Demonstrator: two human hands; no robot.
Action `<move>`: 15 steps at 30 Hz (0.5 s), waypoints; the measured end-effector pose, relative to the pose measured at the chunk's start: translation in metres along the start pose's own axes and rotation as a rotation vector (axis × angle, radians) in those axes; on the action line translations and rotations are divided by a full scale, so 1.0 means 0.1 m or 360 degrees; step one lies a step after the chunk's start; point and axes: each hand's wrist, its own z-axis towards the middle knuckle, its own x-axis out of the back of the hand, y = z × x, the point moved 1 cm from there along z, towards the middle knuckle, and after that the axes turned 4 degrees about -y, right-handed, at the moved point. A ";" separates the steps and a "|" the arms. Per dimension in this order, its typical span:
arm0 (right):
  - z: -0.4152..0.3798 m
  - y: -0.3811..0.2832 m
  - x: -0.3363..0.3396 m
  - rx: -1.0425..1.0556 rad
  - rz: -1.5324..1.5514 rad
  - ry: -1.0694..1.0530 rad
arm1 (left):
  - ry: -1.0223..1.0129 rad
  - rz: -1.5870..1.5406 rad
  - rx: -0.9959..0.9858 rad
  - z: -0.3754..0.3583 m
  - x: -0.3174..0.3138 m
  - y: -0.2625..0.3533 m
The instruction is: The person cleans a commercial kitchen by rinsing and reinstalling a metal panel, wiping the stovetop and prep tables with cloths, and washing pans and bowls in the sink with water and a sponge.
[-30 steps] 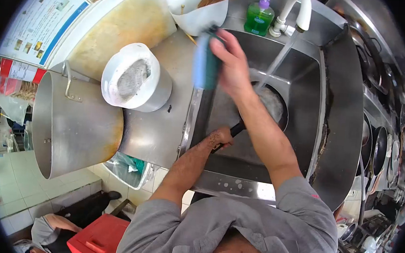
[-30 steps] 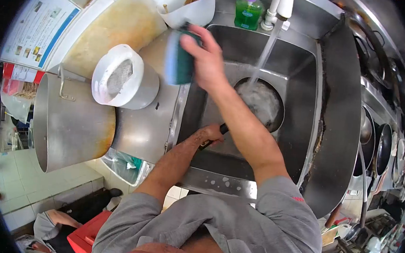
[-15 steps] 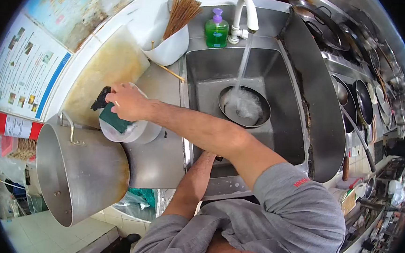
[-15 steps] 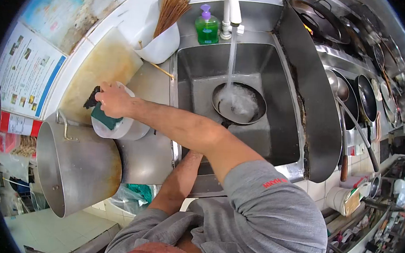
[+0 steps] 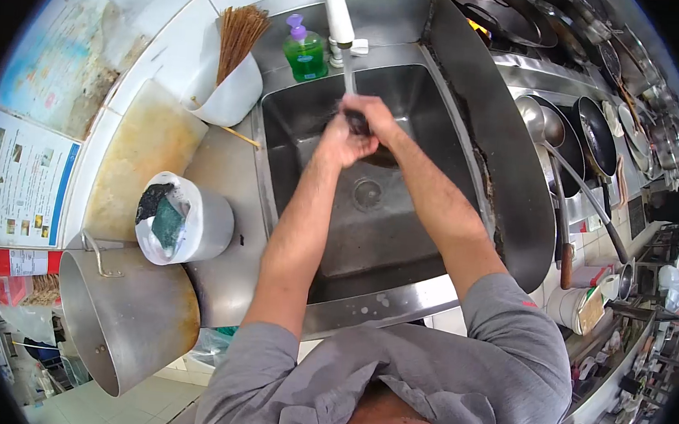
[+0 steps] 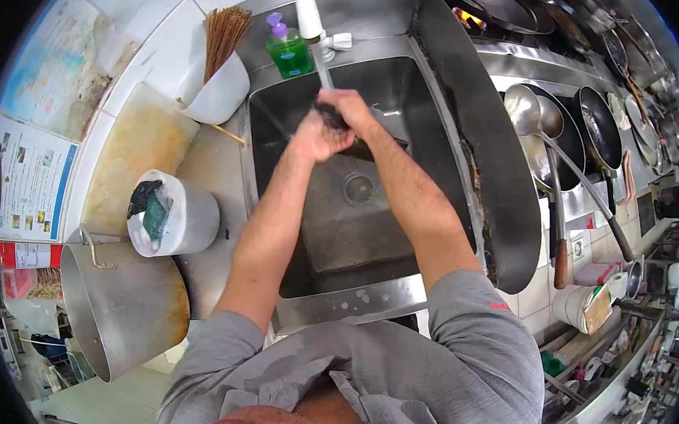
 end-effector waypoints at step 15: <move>-0.01 0.00 0.33 -0.0074 0.0175 0.0133 | 0.0180 -0.0193 -0.0180 0.39 -0.16 0.19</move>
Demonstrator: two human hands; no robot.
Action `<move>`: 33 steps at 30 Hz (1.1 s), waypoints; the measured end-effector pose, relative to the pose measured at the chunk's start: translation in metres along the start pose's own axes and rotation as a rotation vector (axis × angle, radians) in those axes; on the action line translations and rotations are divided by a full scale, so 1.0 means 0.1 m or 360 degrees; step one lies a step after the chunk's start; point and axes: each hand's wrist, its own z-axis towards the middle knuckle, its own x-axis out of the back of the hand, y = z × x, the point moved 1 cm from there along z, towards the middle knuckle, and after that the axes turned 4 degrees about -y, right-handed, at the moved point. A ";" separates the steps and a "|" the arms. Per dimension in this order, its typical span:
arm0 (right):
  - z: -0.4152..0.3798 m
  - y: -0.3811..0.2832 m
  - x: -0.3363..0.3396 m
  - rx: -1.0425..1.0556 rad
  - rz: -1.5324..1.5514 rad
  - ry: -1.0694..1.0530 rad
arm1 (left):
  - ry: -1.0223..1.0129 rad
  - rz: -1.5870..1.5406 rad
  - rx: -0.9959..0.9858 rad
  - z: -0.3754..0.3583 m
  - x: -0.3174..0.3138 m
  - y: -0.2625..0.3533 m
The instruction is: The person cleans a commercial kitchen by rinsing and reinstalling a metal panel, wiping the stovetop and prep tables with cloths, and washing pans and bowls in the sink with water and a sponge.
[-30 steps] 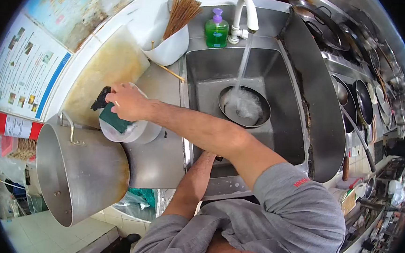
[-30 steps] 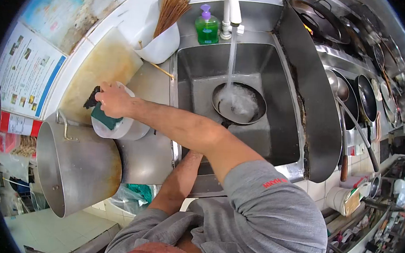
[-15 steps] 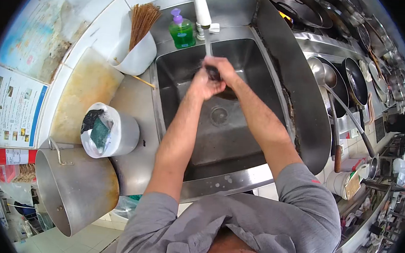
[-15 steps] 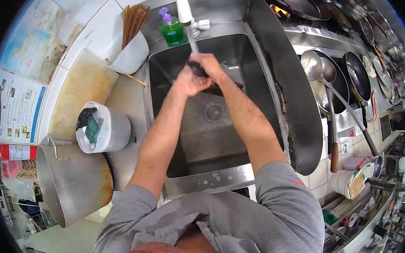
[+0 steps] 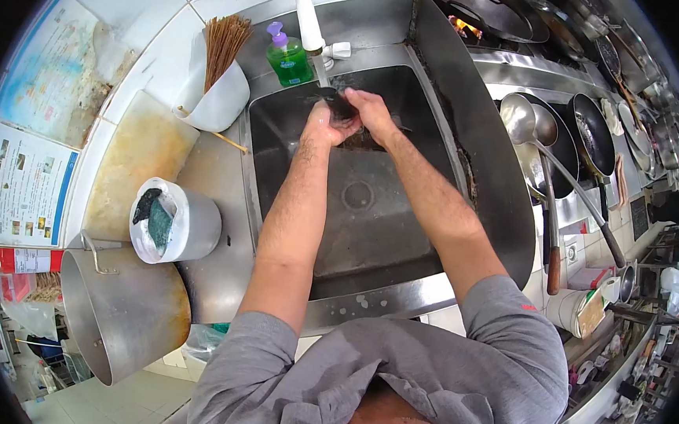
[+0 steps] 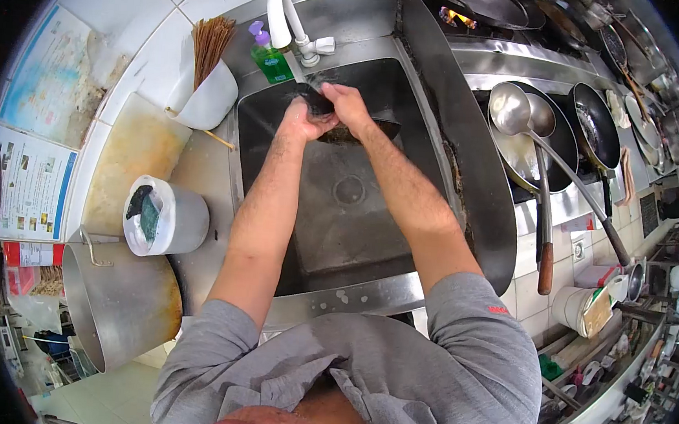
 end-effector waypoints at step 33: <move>-1.16 0.84 -0.99 0.0343 -0.1920 -0.0536 | -0.0054 0.0691 0.0482 -2.16 0.99 -1.56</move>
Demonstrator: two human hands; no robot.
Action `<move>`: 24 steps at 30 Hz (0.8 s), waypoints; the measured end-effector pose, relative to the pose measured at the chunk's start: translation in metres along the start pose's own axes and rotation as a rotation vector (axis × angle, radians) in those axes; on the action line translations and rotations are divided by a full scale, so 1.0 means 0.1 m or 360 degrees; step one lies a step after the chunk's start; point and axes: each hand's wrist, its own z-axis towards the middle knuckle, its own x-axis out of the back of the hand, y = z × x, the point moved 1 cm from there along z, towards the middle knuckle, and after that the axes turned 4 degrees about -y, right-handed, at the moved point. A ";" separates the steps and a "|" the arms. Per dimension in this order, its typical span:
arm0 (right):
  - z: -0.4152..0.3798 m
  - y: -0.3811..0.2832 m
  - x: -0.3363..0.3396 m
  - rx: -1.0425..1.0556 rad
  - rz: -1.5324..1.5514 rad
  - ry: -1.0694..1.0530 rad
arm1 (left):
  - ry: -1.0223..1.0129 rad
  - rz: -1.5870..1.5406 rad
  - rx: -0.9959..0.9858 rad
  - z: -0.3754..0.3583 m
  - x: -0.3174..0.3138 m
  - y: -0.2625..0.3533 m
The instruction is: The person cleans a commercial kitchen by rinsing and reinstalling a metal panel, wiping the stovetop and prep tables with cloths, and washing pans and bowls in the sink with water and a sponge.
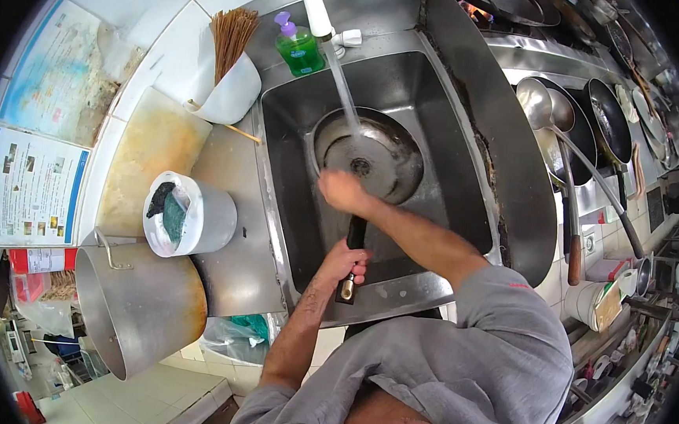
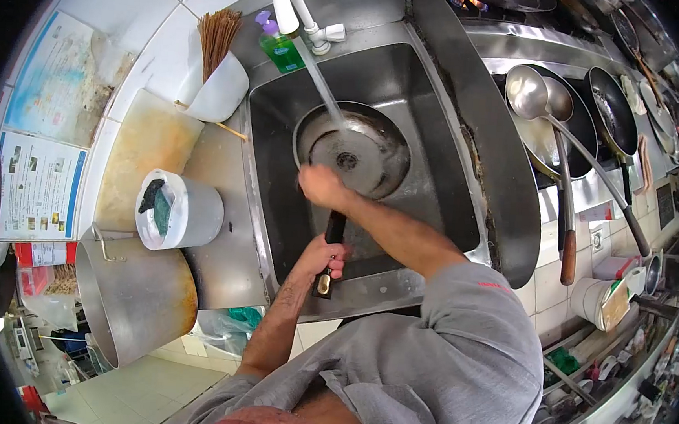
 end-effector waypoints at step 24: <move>-0.32 0.78 -0.25 -0.0003 0.0405 -0.0203 | 0.0136 0.0122 -0.0270 -0.14 0.15 -0.06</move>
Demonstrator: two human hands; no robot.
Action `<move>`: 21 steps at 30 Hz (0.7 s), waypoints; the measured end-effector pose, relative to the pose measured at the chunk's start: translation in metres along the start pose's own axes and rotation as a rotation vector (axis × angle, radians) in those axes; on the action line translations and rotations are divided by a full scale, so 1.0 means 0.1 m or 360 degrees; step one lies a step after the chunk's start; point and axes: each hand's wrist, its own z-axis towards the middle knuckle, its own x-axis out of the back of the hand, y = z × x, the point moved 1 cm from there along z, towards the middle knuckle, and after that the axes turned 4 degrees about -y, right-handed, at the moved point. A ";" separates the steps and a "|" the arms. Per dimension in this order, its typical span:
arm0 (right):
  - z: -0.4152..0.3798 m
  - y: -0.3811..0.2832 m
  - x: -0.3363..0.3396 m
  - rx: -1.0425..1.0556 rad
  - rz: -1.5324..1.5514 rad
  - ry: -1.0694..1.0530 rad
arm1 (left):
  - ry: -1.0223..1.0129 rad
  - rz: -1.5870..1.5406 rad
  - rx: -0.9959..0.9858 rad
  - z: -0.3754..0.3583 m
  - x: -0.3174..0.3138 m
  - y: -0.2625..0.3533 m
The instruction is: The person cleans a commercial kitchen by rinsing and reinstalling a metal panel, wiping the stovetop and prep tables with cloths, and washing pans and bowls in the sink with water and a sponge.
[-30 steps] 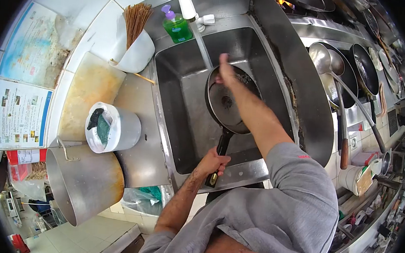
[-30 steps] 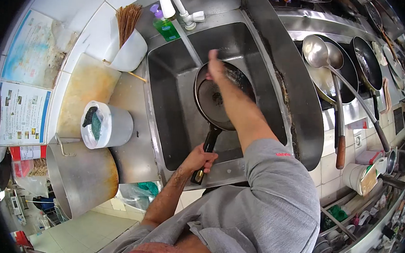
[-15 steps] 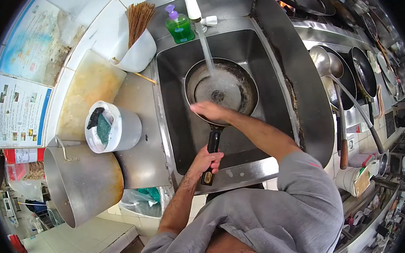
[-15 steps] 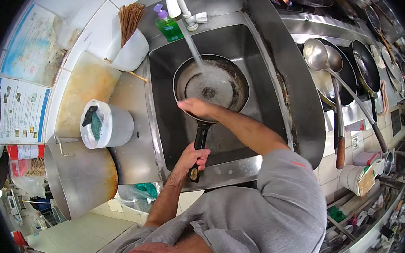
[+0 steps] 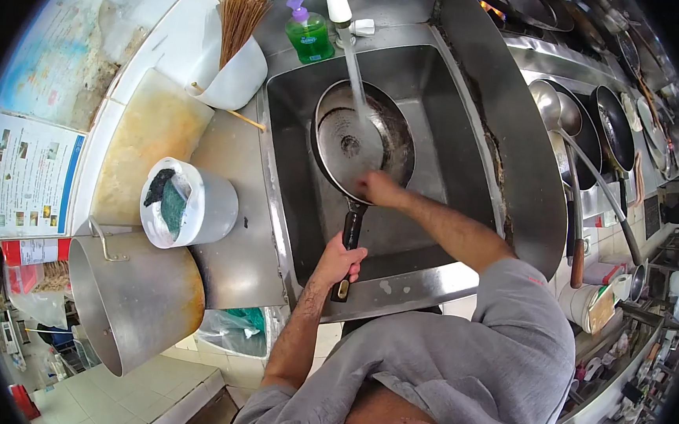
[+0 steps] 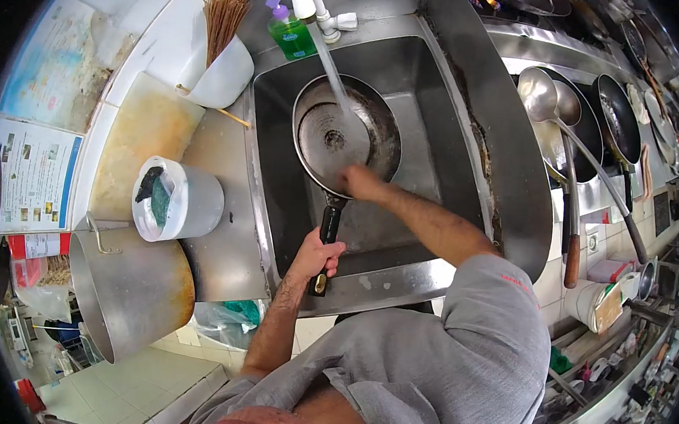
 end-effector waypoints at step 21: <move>0.37 0.27 0.29 -0.0488 -0.0130 0.0220 | -0.0134 -0.0076 0.0026 -0.18 -0.13 -0.10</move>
